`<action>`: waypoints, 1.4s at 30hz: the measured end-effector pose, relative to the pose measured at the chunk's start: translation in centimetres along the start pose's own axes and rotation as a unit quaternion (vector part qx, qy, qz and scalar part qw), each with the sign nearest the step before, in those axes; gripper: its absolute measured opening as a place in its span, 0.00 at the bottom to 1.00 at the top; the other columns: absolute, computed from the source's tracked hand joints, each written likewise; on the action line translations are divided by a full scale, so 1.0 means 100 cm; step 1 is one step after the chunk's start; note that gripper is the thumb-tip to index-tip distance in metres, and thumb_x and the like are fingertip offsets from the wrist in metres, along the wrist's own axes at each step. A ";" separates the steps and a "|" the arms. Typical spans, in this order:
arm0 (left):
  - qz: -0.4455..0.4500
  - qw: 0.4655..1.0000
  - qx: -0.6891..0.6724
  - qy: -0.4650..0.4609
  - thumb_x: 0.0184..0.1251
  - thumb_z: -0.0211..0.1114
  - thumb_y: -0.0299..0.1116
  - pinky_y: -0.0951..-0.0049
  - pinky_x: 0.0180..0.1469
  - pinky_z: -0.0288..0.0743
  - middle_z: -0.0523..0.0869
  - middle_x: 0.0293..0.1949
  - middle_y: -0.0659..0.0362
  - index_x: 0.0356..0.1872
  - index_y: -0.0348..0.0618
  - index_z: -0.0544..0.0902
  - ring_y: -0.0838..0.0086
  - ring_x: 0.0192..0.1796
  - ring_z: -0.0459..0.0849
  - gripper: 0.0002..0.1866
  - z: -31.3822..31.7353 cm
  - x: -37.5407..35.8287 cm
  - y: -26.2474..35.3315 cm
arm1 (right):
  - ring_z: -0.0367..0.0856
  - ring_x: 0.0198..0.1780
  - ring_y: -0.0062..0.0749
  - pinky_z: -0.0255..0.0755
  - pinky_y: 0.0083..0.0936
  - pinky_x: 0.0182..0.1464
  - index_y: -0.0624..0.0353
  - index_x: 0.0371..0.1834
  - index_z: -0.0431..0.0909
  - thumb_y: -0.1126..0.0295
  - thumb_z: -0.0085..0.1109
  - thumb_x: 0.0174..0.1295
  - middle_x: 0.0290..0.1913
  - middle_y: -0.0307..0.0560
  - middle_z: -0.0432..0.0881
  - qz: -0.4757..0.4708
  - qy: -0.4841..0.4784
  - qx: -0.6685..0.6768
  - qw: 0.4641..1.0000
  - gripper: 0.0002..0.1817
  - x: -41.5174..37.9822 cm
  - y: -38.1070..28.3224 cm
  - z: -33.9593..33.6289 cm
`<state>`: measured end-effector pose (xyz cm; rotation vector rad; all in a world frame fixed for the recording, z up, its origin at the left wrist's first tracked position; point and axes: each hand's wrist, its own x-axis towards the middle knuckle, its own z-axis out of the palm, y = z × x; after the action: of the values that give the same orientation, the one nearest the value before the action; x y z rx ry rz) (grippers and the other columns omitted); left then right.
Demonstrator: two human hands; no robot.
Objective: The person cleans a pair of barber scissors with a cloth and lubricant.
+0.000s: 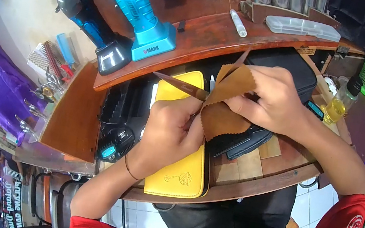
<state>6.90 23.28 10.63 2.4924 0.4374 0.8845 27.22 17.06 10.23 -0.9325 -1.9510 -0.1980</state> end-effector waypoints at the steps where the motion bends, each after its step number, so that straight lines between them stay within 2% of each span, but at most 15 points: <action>1: 0.002 1.000 -0.002 0.000 0.54 0.58 0.18 0.72 0.21 0.69 0.75 0.15 0.51 0.24 0.33 0.77 0.64 0.16 0.78 0.02 0.001 0.001 -0.001 | 0.81 0.27 0.35 0.71 0.26 0.28 0.66 0.36 0.79 0.73 0.64 0.55 0.29 0.48 0.80 -0.003 0.031 0.002 1.000 0.08 0.000 0.002 0.004; 6: 0.001 1.000 -0.007 -0.006 0.54 0.59 0.20 0.71 0.22 0.70 0.76 0.16 0.50 0.25 0.33 0.77 0.62 0.16 0.78 0.02 -0.001 -0.001 -0.002 | 0.81 0.26 0.37 0.71 0.25 0.28 0.65 0.36 0.80 0.72 0.66 0.54 0.28 0.47 0.80 0.061 0.091 0.029 0.994 0.10 0.005 -0.007 -0.001; 8: 0.028 1.000 0.000 0.010 0.55 0.60 0.21 0.71 0.22 0.69 0.76 0.16 0.50 0.26 0.33 0.78 0.62 0.16 0.77 0.02 0.003 -0.002 -0.010 | 0.81 0.25 0.38 0.71 0.25 0.28 0.65 0.35 0.80 0.71 0.67 0.53 0.27 0.46 0.80 0.093 0.002 -0.005 0.996 0.10 0.004 -0.012 -0.010; 13: 0.043 0.999 0.009 -0.008 0.55 0.61 0.21 0.70 0.22 0.70 0.77 0.17 0.49 0.28 0.32 0.80 0.60 0.17 0.78 0.02 0.001 -0.002 -0.011 | 0.79 0.23 0.37 0.71 0.24 0.26 0.65 0.34 0.80 0.74 0.64 0.53 0.24 0.48 0.78 0.002 0.063 -0.027 0.998 0.08 0.002 -0.003 0.002; 16: -0.002 1.000 -0.013 -0.016 0.53 0.59 0.20 0.70 0.22 0.70 0.77 0.17 0.48 0.29 0.32 0.80 0.60 0.18 0.79 0.03 0.000 -0.001 -0.005 | 0.80 0.24 0.41 0.72 0.26 0.27 0.65 0.34 0.80 0.73 0.65 0.54 0.26 0.50 0.79 0.069 0.076 -0.015 0.995 0.08 0.005 -0.008 -0.004; 17: 0.003 1.000 -0.015 -0.018 0.53 0.59 0.20 0.70 0.22 0.70 0.77 0.17 0.48 0.29 0.32 0.80 0.60 0.18 0.79 0.03 0.000 -0.001 -0.004 | 0.79 0.23 0.42 0.71 0.27 0.26 0.64 0.33 0.80 0.73 0.64 0.55 0.25 0.49 0.79 0.025 0.094 -0.011 0.995 0.07 0.005 -0.002 -0.002; 20: 0.019 1.000 -0.018 -0.011 0.54 0.60 0.21 0.70 0.22 0.70 0.77 0.17 0.48 0.29 0.32 0.80 0.59 0.17 0.78 0.03 0.003 -0.002 -0.007 | 0.79 0.23 0.42 0.71 0.28 0.26 0.64 0.34 0.80 0.72 0.63 0.56 0.25 0.49 0.79 -0.006 0.012 -0.021 1.000 0.06 0.002 -0.005 -0.005; 24: 0.036 0.999 -0.017 -0.006 0.56 0.62 0.22 0.70 0.22 0.70 0.76 0.17 0.48 0.28 0.32 0.80 0.59 0.18 0.78 0.02 0.001 0.000 -0.009 | 0.79 0.23 0.42 0.70 0.27 0.26 0.64 0.33 0.80 0.70 0.61 0.59 0.25 0.50 0.78 -0.023 0.029 -0.039 0.999 0.07 0.004 0.000 0.001; 26: 0.041 0.999 0.005 -0.005 0.55 0.62 0.22 0.69 0.23 0.70 0.76 0.17 0.48 0.28 0.33 0.80 0.58 0.18 0.78 0.02 0.000 0.001 -0.004 | 0.79 0.23 0.39 0.70 0.26 0.26 0.65 0.31 0.80 0.69 0.58 0.62 0.25 0.49 0.79 0.016 0.032 -0.037 0.999 0.09 0.003 -0.002 -0.005; 28: 0.039 0.999 0.032 0.000 0.54 0.61 0.21 0.69 0.23 0.70 0.76 0.17 0.48 0.27 0.33 0.80 0.57 0.18 0.77 0.01 -0.001 0.000 0.001 | 0.80 0.23 0.36 0.71 0.25 0.26 0.65 0.30 0.80 0.68 0.56 0.64 0.26 0.48 0.80 0.183 0.008 0.057 0.981 0.11 0.006 -0.009 -0.013; 31: -0.004 1.000 0.024 -0.012 0.52 0.61 0.21 0.68 0.23 0.70 0.76 0.18 0.47 0.26 0.34 0.79 0.55 0.19 0.77 0.01 0.000 0.000 0.001 | 0.80 0.23 0.34 0.72 0.26 0.26 0.63 0.28 0.81 0.67 0.60 0.60 0.24 0.46 0.80 0.115 0.001 0.044 0.992 0.10 0.004 0.000 -0.008; 34: 0.067 0.998 -0.004 0.018 0.52 0.62 0.20 0.67 0.23 0.70 0.76 0.18 0.47 0.24 0.34 0.78 0.54 0.19 0.77 0.01 0.006 -0.002 -0.007 | 0.80 0.23 0.44 0.72 0.29 0.26 0.59 0.32 0.83 0.67 0.68 0.50 0.26 0.48 0.81 0.037 -0.042 0.006 0.998 0.09 0.000 0.003 -0.006; 37: 0.079 0.997 0.021 0.006 0.53 0.63 0.21 0.69 0.23 0.70 0.77 0.19 0.47 0.25 0.34 0.79 0.55 0.19 0.77 0.02 0.002 -0.002 -0.009 | 0.79 0.22 0.36 0.71 0.26 0.26 0.61 0.33 0.82 0.68 0.64 0.56 0.24 0.45 0.79 0.010 -0.036 -0.024 0.999 0.07 0.002 0.006 -0.009; 40: 0.026 0.999 0.023 0.000 0.57 0.65 0.23 0.69 0.22 0.69 0.77 0.18 0.48 0.25 0.34 0.79 0.58 0.18 0.77 0.04 0.001 -0.002 0.002 | 0.77 0.22 0.28 0.70 0.22 0.26 0.63 0.34 0.81 0.68 0.58 0.62 0.23 0.43 0.77 0.086 0.025 0.039 0.995 0.08 0.007 -0.004 -0.012; 42: 0.040 0.999 0.020 0.012 0.59 0.65 0.25 0.69 0.21 0.69 0.77 0.18 0.49 0.26 0.35 0.80 0.59 0.17 0.77 0.05 0.003 -0.001 0.002 | 0.76 0.23 0.22 0.69 0.18 0.28 0.64 0.34 0.80 0.68 0.53 0.67 0.23 0.42 0.76 0.224 0.050 0.145 0.962 0.11 0.008 -0.010 -0.013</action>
<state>7.04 23.03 10.49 2.5535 0.3696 0.9463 27.21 16.16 11.84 -1.1120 -1.5727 0.2903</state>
